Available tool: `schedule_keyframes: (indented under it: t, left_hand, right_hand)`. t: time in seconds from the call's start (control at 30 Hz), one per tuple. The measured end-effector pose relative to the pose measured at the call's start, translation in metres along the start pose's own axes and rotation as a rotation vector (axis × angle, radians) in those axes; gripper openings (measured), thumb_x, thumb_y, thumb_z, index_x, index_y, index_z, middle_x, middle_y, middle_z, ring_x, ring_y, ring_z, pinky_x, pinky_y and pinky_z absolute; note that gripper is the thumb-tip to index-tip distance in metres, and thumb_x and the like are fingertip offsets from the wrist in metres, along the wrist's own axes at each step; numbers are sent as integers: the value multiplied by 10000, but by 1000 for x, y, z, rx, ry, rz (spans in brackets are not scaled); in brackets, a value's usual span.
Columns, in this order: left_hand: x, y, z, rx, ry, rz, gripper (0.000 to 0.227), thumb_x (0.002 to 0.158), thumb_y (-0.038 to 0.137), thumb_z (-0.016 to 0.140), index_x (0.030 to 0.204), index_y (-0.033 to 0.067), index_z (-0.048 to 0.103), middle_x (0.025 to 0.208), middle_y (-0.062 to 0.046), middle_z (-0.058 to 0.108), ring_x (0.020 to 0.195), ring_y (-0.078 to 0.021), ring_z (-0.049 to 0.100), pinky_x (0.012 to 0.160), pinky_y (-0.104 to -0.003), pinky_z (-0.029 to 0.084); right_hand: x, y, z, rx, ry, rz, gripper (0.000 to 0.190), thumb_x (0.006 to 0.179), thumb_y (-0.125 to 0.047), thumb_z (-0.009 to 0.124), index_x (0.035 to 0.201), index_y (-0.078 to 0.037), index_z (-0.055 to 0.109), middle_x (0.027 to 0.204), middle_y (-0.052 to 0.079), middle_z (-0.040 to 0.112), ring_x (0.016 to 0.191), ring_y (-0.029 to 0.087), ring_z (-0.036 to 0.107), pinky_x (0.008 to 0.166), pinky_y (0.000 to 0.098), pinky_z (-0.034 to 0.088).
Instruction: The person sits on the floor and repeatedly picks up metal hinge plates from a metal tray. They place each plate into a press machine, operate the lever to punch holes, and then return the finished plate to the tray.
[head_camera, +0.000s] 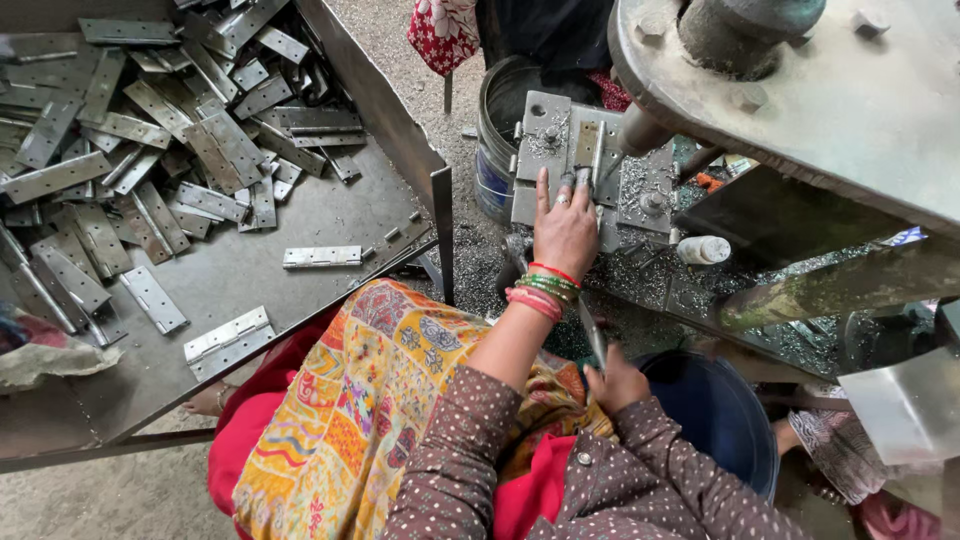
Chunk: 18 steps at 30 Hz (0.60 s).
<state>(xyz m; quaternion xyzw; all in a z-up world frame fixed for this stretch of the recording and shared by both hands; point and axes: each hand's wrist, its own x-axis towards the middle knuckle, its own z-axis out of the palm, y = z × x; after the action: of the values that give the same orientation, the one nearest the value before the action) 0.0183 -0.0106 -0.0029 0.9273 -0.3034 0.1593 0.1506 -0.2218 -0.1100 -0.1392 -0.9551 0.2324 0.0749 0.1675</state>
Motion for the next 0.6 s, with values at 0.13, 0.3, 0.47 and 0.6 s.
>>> schedule_keyframes:
  t: [0.13, 0.3, 0.47, 0.6]
  left_hand:
    - [-19, 0, -4, -72, -26, 25, 322, 925, 177, 524, 1118, 51, 750, 1386, -94, 619, 1328, -278, 556, 1271, -604, 56]
    - [8, -8, 1, -6, 102, 23, 341, 847, 180, 529, 1075, 83, 763, 1391, -93, 616, 1328, -291, 540, 1238, -594, 51]
    - [32, -15, 9, 18, 23, 18, 318, 918, 191, 523, 1077, 65, 768, 1397, -90, 616, 1324, -267, 550, 1261, -587, 51]
    - [31, -17, 10, -2, 38, 36, 320, 923, 183, 530, 1091, 60, 773, 1402, -92, 618, 1296, -264, 562, 1277, -585, 55]
  right_hand:
    - [-6, 5, 12, -34, -22, 6, 682, 845, -509, 703, 1268, -23, 479, 782, 287, 697, 726, 489, 689, 630, 575, 549]
    - [36, -3, -66, -3, -181, -27, 677, 821, -577, 723, 1126, -15, 499, 804, 270, 711, 758, 450, 721, 670, 524, 573]
    - [25, -4, -58, -16, -140, -9, 621, 842, -566, 691, 1102, -31, 515, 803, 252, 711, 756, 448, 719, 645, 527, 571]
    - [-4, 5, 11, 25, -37, 12, 529, 914, -504, 627, 1159, -44, 535, 803, 246, 713, 732, 448, 717, 641, 537, 565]
